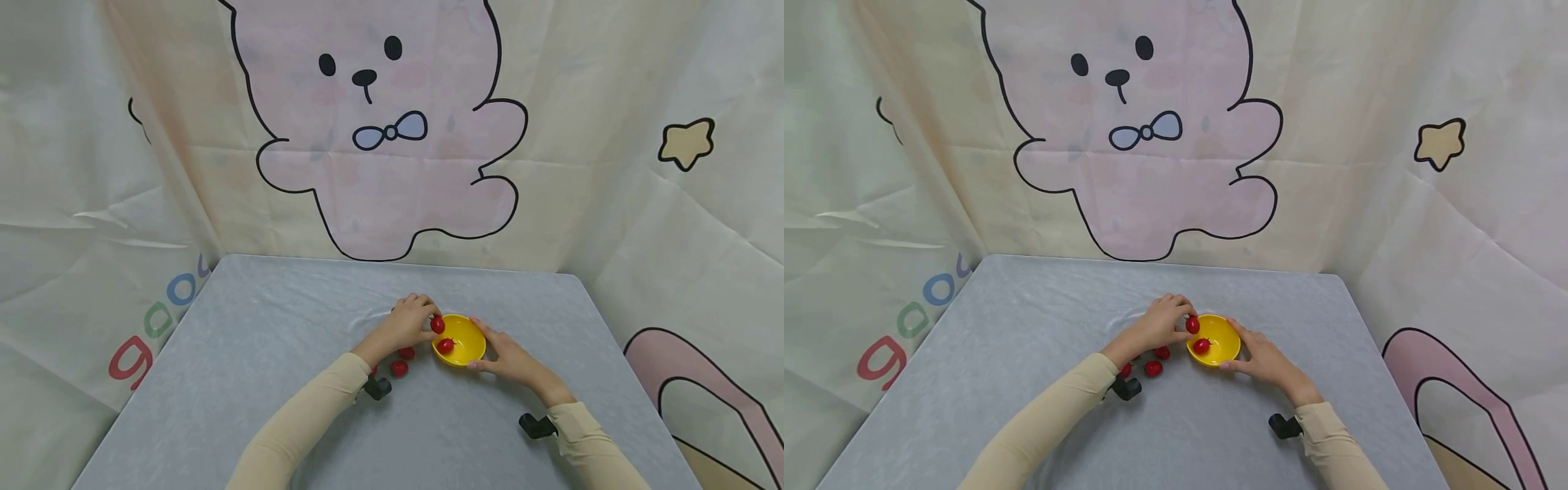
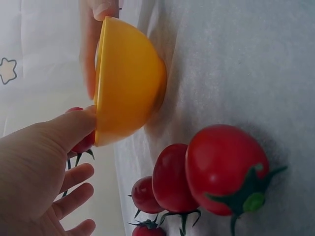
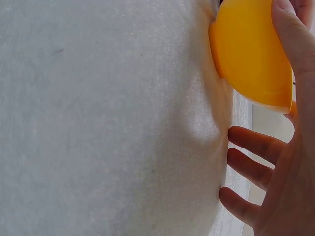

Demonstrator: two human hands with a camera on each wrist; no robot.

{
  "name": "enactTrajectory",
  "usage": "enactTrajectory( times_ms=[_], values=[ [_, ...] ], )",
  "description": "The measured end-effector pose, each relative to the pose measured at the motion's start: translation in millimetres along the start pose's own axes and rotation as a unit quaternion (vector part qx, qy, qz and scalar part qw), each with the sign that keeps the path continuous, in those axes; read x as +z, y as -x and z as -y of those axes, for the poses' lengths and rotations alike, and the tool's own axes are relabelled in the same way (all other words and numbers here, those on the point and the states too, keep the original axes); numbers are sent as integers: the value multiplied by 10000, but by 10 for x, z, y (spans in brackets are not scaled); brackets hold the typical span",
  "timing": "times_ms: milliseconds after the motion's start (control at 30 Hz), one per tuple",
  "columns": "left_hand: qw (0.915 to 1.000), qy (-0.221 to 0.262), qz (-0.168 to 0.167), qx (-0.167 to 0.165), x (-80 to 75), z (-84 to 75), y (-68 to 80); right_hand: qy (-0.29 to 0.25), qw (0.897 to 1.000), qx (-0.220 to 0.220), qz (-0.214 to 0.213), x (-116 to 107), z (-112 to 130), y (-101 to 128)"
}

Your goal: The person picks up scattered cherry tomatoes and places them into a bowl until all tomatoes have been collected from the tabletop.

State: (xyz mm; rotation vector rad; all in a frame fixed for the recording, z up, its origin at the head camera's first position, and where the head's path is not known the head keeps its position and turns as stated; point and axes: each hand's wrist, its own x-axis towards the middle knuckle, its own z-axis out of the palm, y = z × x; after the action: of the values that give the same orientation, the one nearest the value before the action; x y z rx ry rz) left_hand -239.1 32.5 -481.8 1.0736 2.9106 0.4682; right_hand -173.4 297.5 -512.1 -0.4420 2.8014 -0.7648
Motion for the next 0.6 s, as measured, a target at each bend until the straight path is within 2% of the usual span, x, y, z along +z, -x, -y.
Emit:
enactTrajectory(
  times_ms=[600],
  values=[
    [9998,-108,135,8,21,-103,-87,96,9999,61,-19,19,-18,-7]
  ],
)
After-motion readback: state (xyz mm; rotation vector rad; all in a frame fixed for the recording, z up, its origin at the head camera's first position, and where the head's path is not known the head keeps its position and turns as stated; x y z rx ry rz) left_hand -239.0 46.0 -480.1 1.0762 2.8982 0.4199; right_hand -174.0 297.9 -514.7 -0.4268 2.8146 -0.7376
